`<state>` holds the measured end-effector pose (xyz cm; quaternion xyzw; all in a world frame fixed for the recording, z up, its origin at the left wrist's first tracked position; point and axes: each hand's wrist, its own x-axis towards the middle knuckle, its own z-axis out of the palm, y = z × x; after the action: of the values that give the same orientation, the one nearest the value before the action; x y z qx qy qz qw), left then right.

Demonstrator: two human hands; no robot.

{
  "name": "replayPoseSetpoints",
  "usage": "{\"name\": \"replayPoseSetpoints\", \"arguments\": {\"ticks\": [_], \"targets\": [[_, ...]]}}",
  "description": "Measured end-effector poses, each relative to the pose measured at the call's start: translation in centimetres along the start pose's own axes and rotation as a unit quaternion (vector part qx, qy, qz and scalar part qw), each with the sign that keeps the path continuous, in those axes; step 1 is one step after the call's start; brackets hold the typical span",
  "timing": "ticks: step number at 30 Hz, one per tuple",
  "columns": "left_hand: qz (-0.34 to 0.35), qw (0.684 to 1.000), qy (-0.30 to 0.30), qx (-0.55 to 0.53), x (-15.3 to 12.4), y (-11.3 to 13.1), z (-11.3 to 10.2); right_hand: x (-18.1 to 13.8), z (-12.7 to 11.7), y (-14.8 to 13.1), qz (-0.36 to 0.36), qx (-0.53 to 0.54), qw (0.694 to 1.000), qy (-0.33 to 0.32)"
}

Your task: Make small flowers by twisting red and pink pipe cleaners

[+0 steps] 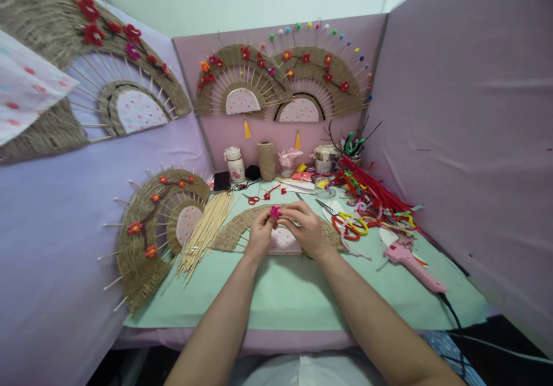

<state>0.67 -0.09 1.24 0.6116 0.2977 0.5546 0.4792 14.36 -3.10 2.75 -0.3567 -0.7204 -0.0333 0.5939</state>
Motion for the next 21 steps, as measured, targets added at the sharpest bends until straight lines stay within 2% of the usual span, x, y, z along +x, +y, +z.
{"name": "replayPoseSetpoints", "arguments": {"ticks": [5,9,17,21], "targets": [[-0.022,0.996,-0.026,-0.082,0.1,-0.2,-0.2,0.2,-0.5,0.3,0.02,0.021,0.999,-0.022],[-0.039,0.994,-0.044,-0.094,0.0,0.1,0.1,0.2,-0.5,0.4,0.011,0.024,0.999,-0.039],[-0.001,0.997,-0.078,0.009,-0.3,0.8,0.0,0.1,-0.5,0.7,-0.029,0.015,0.999,-0.027],[-0.002,0.996,-0.08,0.025,-0.5,0.9,0.2,0.0,-0.4,0.5,-0.025,-0.017,0.999,-0.022]]}}
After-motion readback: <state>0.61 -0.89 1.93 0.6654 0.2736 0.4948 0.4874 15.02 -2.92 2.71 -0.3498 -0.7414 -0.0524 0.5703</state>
